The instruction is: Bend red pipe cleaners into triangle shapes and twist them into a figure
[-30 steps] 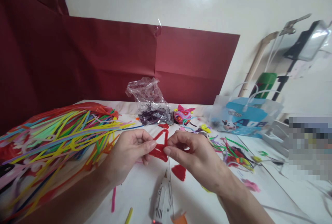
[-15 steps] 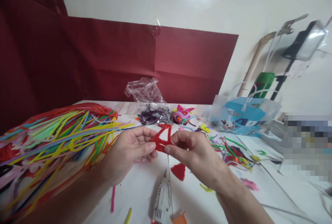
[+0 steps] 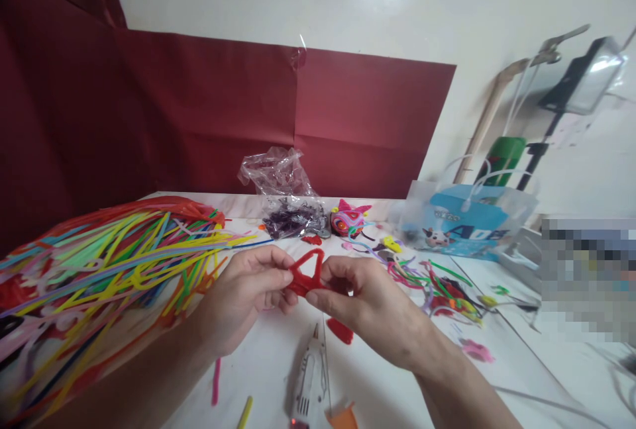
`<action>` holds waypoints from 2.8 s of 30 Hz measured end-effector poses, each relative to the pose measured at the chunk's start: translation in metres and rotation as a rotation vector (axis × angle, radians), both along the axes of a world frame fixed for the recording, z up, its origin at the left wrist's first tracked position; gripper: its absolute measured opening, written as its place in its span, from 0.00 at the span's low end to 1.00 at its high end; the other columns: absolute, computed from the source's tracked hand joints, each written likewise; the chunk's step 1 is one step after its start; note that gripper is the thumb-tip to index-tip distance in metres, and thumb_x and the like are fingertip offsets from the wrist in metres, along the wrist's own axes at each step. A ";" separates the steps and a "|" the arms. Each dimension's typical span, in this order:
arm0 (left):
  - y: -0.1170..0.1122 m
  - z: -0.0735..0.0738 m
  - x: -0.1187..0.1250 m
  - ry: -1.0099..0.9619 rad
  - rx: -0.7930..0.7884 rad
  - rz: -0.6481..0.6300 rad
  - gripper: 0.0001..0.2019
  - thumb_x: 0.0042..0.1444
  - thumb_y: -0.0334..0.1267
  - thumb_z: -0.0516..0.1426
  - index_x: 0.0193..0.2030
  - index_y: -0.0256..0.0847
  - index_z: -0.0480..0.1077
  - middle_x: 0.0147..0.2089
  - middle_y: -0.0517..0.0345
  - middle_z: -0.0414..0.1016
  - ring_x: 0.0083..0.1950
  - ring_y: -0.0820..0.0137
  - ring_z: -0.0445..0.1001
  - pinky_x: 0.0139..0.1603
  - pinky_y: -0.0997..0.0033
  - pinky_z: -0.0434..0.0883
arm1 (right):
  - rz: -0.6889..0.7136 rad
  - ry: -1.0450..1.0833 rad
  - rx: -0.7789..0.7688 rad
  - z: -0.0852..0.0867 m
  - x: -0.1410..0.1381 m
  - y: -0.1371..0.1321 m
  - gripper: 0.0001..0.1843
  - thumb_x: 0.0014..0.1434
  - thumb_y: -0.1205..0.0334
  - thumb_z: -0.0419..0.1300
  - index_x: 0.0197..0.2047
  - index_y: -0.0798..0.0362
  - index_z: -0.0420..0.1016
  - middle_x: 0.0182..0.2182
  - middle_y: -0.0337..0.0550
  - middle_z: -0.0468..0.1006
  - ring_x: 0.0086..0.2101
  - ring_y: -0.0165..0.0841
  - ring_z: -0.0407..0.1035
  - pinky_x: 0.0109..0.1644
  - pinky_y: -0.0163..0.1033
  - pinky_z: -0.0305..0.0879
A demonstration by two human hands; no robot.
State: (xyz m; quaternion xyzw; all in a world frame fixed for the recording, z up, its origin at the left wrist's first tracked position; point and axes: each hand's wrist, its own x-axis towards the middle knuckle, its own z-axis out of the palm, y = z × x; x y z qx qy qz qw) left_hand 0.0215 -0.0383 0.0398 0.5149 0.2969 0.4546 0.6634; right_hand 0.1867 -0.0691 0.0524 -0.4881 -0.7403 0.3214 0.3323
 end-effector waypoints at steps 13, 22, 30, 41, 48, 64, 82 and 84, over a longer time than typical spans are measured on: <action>0.002 -0.001 0.001 0.054 0.012 0.061 0.01 0.39 0.30 0.54 0.23 0.36 0.66 0.18 0.60 0.68 0.19 0.77 0.66 0.20 0.78 0.64 | 0.034 -0.007 0.003 -0.002 -0.005 0.002 0.15 0.56 0.53 0.53 0.27 0.56 0.70 0.21 0.40 0.71 0.21 0.26 0.62 0.21 0.31 0.57; 0.003 0.000 0.002 0.100 0.045 0.133 0.03 0.41 0.32 0.57 0.25 0.35 0.67 0.17 0.61 0.67 0.18 0.78 0.64 0.19 0.79 0.62 | -0.057 -0.139 0.110 0.002 0.001 -0.001 0.08 0.56 0.59 0.55 0.29 0.54 0.71 0.23 0.39 0.74 0.21 0.27 0.66 0.24 0.31 0.61; 0.008 0.000 0.003 0.167 0.035 0.183 0.02 0.41 0.30 0.56 0.23 0.36 0.65 0.16 0.62 0.67 0.16 0.80 0.62 0.17 0.80 0.59 | -0.182 -0.461 0.567 -0.003 0.001 -0.005 0.09 0.57 0.67 0.50 0.33 0.52 0.71 0.28 0.44 0.75 0.26 0.32 0.68 0.27 0.35 0.61; 0.020 -0.011 -0.001 0.302 -0.037 -0.083 0.03 0.39 0.32 0.54 0.19 0.36 0.64 0.12 0.64 0.61 0.12 0.80 0.56 0.12 0.80 0.51 | -0.059 -0.704 0.814 -0.004 -0.005 -0.014 0.13 0.59 0.67 0.50 0.31 0.51 0.76 0.21 0.40 0.67 0.21 0.28 0.60 0.24 0.33 0.51; 0.018 -0.006 -0.003 0.346 0.029 -0.193 0.07 0.45 0.37 0.56 0.24 0.35 0.69 0.23 0.58 0.70 0.22 0.78 0.65 0.22 0.78 0.60 | -0.004 -0.571 0.581 0.002 -0.005 -0.016 0.11 0.56 0.70 0.51 0.27 0.51 0.73 0.22 0.39 0.69 0.22 0.28 0.62 0.25 0.33 0.55; -0.003 -0.016 0.001 0.762 0.662 0.011 0.04 0.44 0.34 0.56 0.23 0.39 0.70 0.22 0.61 0.68 0.25 0.74 0.62 0.24 0.76 0.54 | -0.020 -0.179 -0.169 -0.003 0.000 0.004 0.07 0.51 0.65 0.54 0.24 0.56 0.70 0.18 0.36 0.69 0.19 0.24 0.62 0.15 0.24 0.55; 0.000 -0.002 -0.001 -0.002 0.036 -0.292 0.09 0.37 0.35 0.63 0.24 0.33 0.70 0.20 0.56 0.72 0.22 0.71 0.70 0.27 0.70 0.66 | -0.031 0.573 -0.137 -0.017 -0.008 0.012 0.11 0.46 0.55 0.64 0.26 0.53 0.67 0.12 0.30 0.65 0.10 0.22 0.54 0.11 0.27 0.49; -0.002 -0.002 -0.001 -0.042 0.040 -0.244 0.07 0.40 0.34 0.62 0.25 0.33 0.69 0.20 0.55 0.73 0.22 0.70 0.71 0.28 0.69 0.66 | -0.066 0.527 -0.107 -0.015 -0.009 0.010 0.10 0.46 0.57 0.63 0.26 0.53 0.68 0.11 0.30 0.63 0.10 0.21 0.52 0.10 0.26 0.47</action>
